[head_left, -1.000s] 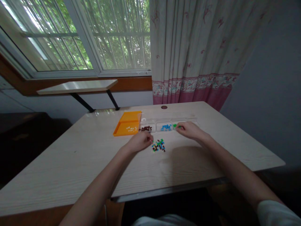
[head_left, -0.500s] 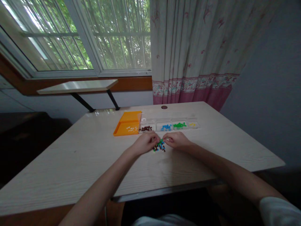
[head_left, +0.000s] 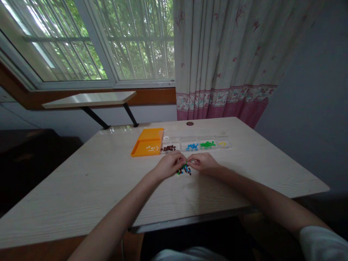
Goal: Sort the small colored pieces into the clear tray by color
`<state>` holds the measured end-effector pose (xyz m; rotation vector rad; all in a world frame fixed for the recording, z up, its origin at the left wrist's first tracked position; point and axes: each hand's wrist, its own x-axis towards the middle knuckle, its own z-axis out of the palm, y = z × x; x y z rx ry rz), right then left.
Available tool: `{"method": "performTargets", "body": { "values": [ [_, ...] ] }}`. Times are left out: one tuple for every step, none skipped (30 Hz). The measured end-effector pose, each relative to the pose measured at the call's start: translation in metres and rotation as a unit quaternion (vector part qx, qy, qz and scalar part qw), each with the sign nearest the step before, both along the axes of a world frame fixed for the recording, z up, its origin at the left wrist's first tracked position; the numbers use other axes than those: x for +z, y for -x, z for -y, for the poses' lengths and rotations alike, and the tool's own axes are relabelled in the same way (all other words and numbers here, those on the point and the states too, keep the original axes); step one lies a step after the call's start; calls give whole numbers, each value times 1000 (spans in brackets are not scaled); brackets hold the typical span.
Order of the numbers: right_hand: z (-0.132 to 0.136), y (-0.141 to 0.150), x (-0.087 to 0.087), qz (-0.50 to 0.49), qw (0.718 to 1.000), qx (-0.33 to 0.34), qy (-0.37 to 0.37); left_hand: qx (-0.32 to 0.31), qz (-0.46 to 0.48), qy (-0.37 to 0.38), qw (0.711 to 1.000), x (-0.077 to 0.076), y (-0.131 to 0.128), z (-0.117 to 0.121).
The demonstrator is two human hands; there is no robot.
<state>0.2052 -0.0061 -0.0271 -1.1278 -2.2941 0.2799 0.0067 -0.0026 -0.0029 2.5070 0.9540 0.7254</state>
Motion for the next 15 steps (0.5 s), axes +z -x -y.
{"method": "performTargets", "body": {
  "values": [
    [0,0,0,-3,1000,-1,-2,0,3,4,1000,0,0,0],
    [0,0,1,-3,1000,1,-4,1,6,7,1000,1,0,0],
    [0,-1,1,-3,1000,2,-6,2,9,9,1000,1,0,0],
    [0,-1,2,-3,1000,3,-9,4,12,9,1000,1,0,-1],
    [-1,-2,3,-4,1000,3,-13,8,14,9,1000,2,1,-1],
    [-1,-3,4,-5,1000,2,-20,14,13,7,1000,2,2,-2],
    [-2,-4,5,-7,1000,-2,-26,23,9,3,1000,2,4,-3],
    [-2,-6,6,-8,999,-8,-33,32,2,-2,999,2,6,-5],
    [-3,-7,8,-11,999,-17,-40,39,-10,-10,999,1,8,-6],
    [-4,-9,9,-13,998,-26,-48,44,-24,-17,999,0,10,-8],
    [-4,-10,10,-18,998,-35,-56,45,-38,-25,998,-1,12,-9],
    [-4,-11,11,-26,997,-41,-65,42,-52,-31,997,-2,14,-10],
    [-4,-12,11,-35,996,-45,-73,36,-63,-35,997,-4,15,-12],
    [-4,-12,12,-45,995,-46,-81,27,-72,-37,996,-6,15,-12],
    [-4,-13,13,-55,993,-47,-89,18,-80,-37,996,-8,15,-13]
  ]
}}
